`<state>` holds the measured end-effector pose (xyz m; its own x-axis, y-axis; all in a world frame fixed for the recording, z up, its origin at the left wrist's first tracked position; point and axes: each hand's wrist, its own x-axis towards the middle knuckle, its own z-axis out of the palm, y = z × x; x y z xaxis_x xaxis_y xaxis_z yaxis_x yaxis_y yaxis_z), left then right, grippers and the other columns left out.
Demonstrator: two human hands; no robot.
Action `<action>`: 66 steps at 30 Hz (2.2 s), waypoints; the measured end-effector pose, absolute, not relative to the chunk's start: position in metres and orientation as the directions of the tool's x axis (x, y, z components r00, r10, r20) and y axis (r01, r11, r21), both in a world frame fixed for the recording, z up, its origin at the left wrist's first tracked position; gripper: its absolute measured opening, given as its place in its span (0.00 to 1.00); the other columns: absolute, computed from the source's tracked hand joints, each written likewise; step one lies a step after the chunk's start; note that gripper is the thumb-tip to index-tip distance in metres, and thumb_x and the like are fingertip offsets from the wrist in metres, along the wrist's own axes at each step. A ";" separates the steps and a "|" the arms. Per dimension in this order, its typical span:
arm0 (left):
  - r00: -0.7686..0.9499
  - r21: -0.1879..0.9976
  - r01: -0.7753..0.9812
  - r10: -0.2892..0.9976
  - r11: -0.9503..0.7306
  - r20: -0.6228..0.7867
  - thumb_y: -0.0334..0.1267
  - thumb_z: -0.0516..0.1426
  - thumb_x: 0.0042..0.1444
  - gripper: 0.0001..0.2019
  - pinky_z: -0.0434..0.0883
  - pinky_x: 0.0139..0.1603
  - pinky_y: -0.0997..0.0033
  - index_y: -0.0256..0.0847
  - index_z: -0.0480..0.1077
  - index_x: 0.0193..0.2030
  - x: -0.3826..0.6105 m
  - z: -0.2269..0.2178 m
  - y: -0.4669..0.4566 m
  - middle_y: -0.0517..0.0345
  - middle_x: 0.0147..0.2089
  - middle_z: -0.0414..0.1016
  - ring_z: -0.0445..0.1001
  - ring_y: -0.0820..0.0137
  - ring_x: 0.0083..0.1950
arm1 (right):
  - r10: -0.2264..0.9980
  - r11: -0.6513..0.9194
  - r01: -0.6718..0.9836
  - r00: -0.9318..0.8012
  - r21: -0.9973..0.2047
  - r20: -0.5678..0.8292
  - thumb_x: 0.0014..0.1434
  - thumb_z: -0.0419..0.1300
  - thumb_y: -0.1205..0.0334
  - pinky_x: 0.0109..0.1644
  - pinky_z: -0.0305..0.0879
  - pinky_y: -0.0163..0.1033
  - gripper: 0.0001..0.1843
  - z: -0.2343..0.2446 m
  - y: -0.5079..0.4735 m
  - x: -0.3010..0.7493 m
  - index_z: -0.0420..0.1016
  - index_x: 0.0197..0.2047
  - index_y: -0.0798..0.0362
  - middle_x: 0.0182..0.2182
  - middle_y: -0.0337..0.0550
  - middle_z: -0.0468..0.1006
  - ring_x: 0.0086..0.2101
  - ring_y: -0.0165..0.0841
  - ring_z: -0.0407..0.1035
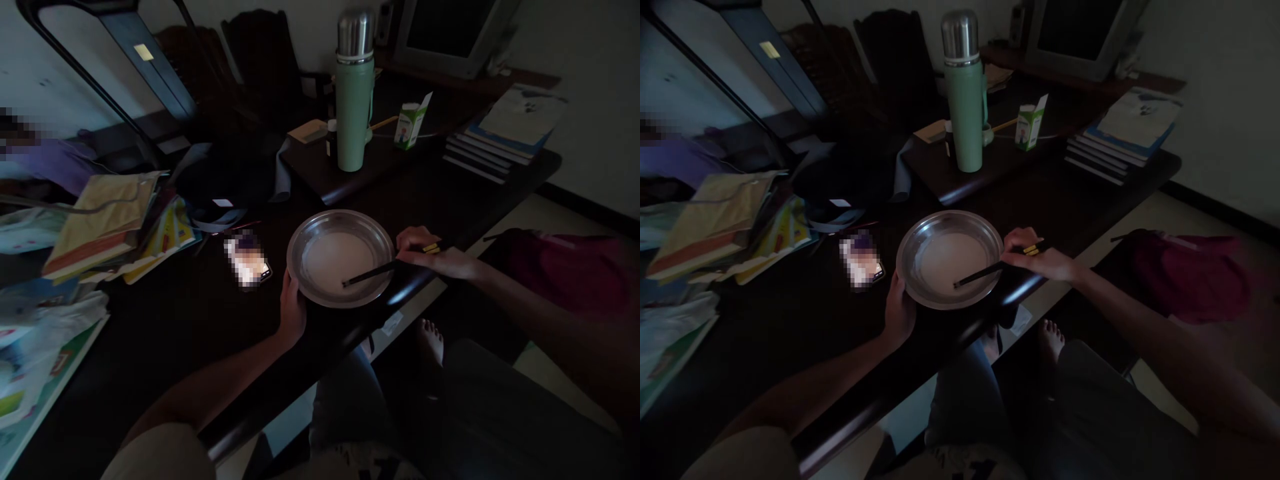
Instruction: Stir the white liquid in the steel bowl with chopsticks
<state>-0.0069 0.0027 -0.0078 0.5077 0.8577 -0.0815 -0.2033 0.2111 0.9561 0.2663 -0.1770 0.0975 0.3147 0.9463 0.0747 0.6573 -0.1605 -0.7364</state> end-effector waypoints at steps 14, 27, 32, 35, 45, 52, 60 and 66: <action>0.483 0.957 -0.191 0.869 0.220 -0.103 0.55 0.58 0.62 0.24 0.60 0.74 0.49 0.49 0.72 0.61 -0.006 -0.005 0.002 0.52 0.67 0.72 0.65 0.55 0.71 | 0.791 -0.304 0.685 0.568 -0.662 0.225 0.59 0.61 0.44 0.54 0.60 0.59 0.17 0.083 -0.155 0.280 0.73 0.28 0.47 0.38 0.45 0.77 0.47 0.49 0.67; 0.487 0.952 -0.205 0.867 0.228 -0.103 0.56 0.59 0.61 0.25 0.59 0.74 0.52 0.49 0.71 0.61 -0.006 -0.004 0.002 0.53 0.67 0.71 0.64 0.55 0.72 | 0.945 -0.169 0.645 0.321 -0.745 0.064 0.59 0.59 0.33 0.58 0.62 0.58 0.25 0.095 -0.166 0.253 0.76 0.29 0.47 0.41 0.47 0.78 0.50 0.47 0.68; 0.484 0.943 -0.227 0.868 0.245 -0.109 0.57 0.60 0.59 0.25 0.61 0.73 0.52 0.49 0.72 0.60 -0.006 -0.006 0.003 0.54 0.65 0.73 0.66 0.55 0.70 | 0.893 -0.239 0.676 0.435 -0.697 0.117 0.60 0.59 0.34 0.55 0.63 0.58 0.23 0.074 -0.143 0.242 0.77 0.33 0.47 0.42 0.48 0.78 0.49 0.48 0.67; 0.487 0.950 -0.219 0.868 0.223 -0.092 0.57 0.60 0.60 0.25 0.62 0.72 0.52 0.49 0.73 0.60 -0.006 -0.006 0.002 0.54 0.66 0.73 0.66 0.55 0.70 | 0.846 -0.269 0.691 0.502 -0.671 0.177 0.61 0.59 0.37 0.54 0.62 0.58 0.21 0.067 -0.139 0.249 0.77 0.33 0.46 0.42 0.47 0.79 0.50 0.49 0.67; 0.483 0.940 -0.232 0.868 0.252 -0.114 0.55 0.60 0.60 0.25 0.59 0.74 0.49 0.49 0.72 0.61 -0.006 -0.005 0.002 0.53 0.66 0.73 0.66 0.54 0.71 | 0.832 -0.284 0.663 0.530 -0.693 0.166 0.57 0.62 0.41 0.54 0.62 0.57 0.19 0.091 -0.179 0.296 0.71 0.27 0.47 0.36 0.44 0.77 0.43 0.46 0.68; 0.492 0.946 -0.230 0.866 0.227 -0.088 0.54 0.59 0.61 0.23 0.62 0.73 0.50 0.49 0.72 0.61 -0.006 -0.004 0.002 0.53 0.65 0.74 0.68 0.55 0.69 | 0.925 -0.194 0.656 0.369 -0.730 0.085 0.58 0.60 0.35 0.56 0.62 0.58 0.23 0.090 -0.175 0.262 0.76 0.29 0.46 0.40 0.45 0.78 0.48 0.46 0.68; 0.481 0.948 -0.217 0.871 0.234 -0.105 0.54 0.60 0.60 0.23 0.61 0.73 0.52 0.49 0.73 0.59 -0.005 -0.003 0.002 0.54 0.66 0.73 0.66 0.55 0.71 | 0.846 -0.286 0.676 0.510 -0.679 0.152 0.61 0.61 0.41 0.52 0.61 0.59 0.17 0.067 -0.140 0.237 0.77 0.34 0.45 0.44 0.46 0.77 0.51 0.49 0.65; 0.479 0.950 -0.203 0.870 0.238 -0.116 0.55 0.59 0.61 0.24 0.59 0.74 0.49 0.49 0.72 0.60 -0.005 -0.005 0.003 0.52 0.66 0.72 0.66 0.55 0.71 | 0.775 -0.339 0.691 0.590 -0.639 0.227 0.60 0.60 0.44 0.52 0.61 0.59 0.16 0.077 -0.150 0.270 0.74 0.29 0.47 0.41 0.46 0.77 0.49 0.49 0.66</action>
<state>-0.0054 0.0025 -0.0047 0.4789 0.8702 -0.1156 -0.2025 0.2377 0.9500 0.2702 -0.1499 0.0771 0.5900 0.7749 0.2269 0.6908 -0.3390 -0.6387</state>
